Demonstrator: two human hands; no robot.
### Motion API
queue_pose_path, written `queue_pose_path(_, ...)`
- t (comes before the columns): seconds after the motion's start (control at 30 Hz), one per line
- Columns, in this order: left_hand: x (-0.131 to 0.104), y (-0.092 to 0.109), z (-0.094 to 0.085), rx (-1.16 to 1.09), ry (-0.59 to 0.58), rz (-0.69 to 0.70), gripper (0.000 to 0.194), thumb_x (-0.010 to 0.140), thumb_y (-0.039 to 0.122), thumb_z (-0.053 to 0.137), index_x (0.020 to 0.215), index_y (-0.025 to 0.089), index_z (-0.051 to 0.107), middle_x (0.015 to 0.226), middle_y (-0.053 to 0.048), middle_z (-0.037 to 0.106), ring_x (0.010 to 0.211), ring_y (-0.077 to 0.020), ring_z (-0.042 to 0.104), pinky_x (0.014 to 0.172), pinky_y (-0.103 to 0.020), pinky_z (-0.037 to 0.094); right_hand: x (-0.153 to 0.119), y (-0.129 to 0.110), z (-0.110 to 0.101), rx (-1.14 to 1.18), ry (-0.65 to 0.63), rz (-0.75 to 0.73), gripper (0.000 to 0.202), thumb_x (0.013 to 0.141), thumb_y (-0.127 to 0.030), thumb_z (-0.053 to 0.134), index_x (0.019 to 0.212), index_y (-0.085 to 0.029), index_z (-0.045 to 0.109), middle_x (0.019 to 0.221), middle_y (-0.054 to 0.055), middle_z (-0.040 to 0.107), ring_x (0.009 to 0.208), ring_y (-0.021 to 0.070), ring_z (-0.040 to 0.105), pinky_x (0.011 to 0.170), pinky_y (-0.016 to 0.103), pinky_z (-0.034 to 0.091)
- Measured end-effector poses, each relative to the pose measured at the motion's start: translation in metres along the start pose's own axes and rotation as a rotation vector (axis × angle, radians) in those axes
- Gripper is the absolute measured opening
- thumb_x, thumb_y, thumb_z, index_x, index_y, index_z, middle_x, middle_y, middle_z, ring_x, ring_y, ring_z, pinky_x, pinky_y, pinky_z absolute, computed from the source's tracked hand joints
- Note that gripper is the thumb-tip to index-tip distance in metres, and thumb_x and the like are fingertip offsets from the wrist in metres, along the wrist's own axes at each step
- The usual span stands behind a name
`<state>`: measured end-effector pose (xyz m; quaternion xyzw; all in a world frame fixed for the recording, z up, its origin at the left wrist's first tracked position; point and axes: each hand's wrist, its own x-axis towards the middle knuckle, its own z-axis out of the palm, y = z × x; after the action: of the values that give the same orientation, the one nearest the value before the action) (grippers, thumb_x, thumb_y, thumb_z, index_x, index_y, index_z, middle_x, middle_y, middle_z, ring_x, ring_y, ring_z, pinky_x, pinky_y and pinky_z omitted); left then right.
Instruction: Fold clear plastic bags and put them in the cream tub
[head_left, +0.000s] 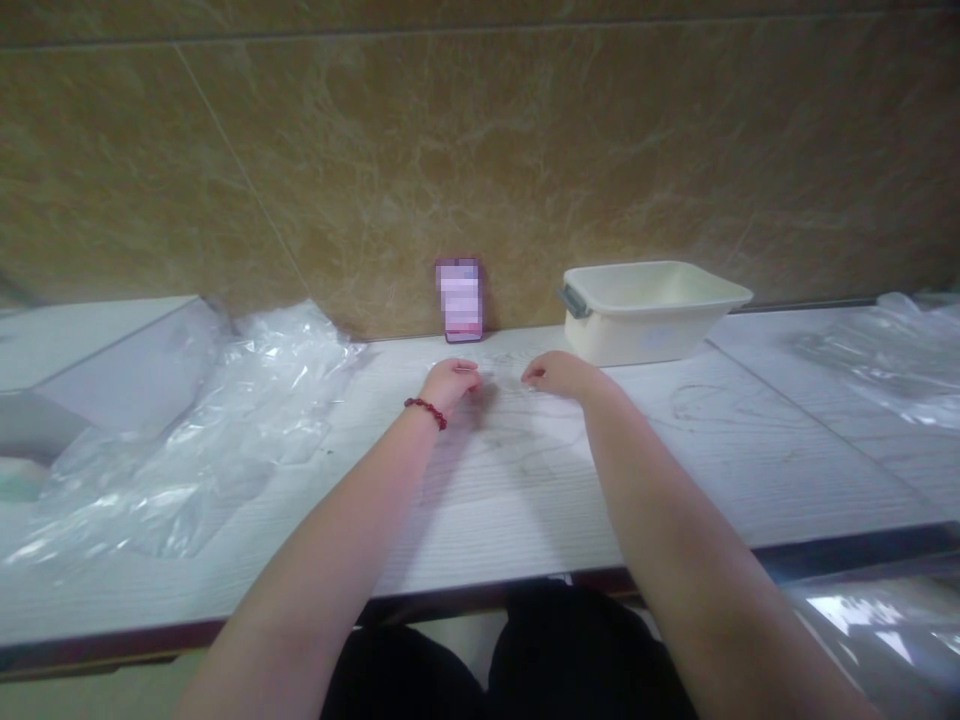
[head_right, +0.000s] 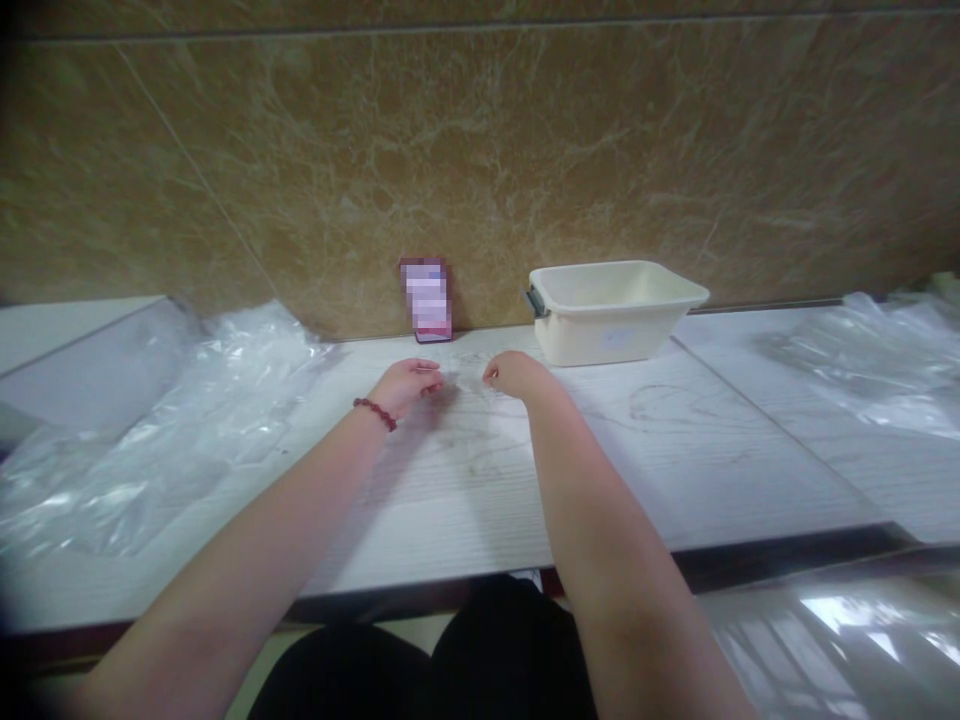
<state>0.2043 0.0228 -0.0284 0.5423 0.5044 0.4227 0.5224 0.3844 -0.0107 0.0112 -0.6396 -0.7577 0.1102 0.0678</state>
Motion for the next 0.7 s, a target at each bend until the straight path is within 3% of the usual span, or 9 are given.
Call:
queue_pose_path(0.27,-0.004,0.002,0.01,0.041,-0.025,-0.1,0.023,0.062,0.017,0.06,0.082,0.013,0.05,0.064,-0.002,0.057,0.054,-0.0104,0.057,0.056,-0.023,0.046,0.002,-0.003,0.004,0.01,-0.005,0.033,0.027,0.07,-0.022,0.05,0.093,-0.022,0.062,0.091,0.003,0.063,0.078,0.0136,0.056,0.066,0.02,0.04)
queue_pose_path(0.4,-0.002,-0.003,0.01,0.276,-0.073,0.019,0.027,0.063,0.02,0.059,0.088,0.014,0.052,0.062,-0.002,0.059,0.053,-0.0111,0.056,0.052,-0.022,0.043,0.004,-0.001,0.006,-0.009,0.001,0.027,0.025,0.071,-0.021,0.049,0.092,-0.02,0.063,0.092,0.004,0.062,0.083,0.0143,0.055,0.07,0.02,0.039)
queue_pose_path(0.57,-0.002,-0.006,0.008,0.426,-0.068,0.143,0.024,0.066,0.02,0.051,0.09,0.015,0.054,0.066,-0.003,0.06,0.053,-0.0103,0.054,0.049,-0.02,0.04,0.004,-0.002,0.009,0.016,-0.031,-0.067,0.042,0.059,-0.032,0.063,0.1,-0.024,0.058,0.095,0.002,0.06,0.082,0.0147,0.055,0.071,0.021,0.04)
queue_pose_path(0.7,-0.002,-0.009,0.009,0.432,-0.113,0.144,0.023,0.069,0.017,0.046,0.091,0.015,0.054,0.073,-0.004,0.061,0.055,-0.0101,0.054,0.05,-0.02,0.04,0.008,-0.006,0.017,0.008,0.01,-0.124,0.034,0.071,-0.033,0.051,0.104,-0.025,0.056,0.095,0.003,0.059,0.087,0.0146,0.053,0.076,0.023,0.037)
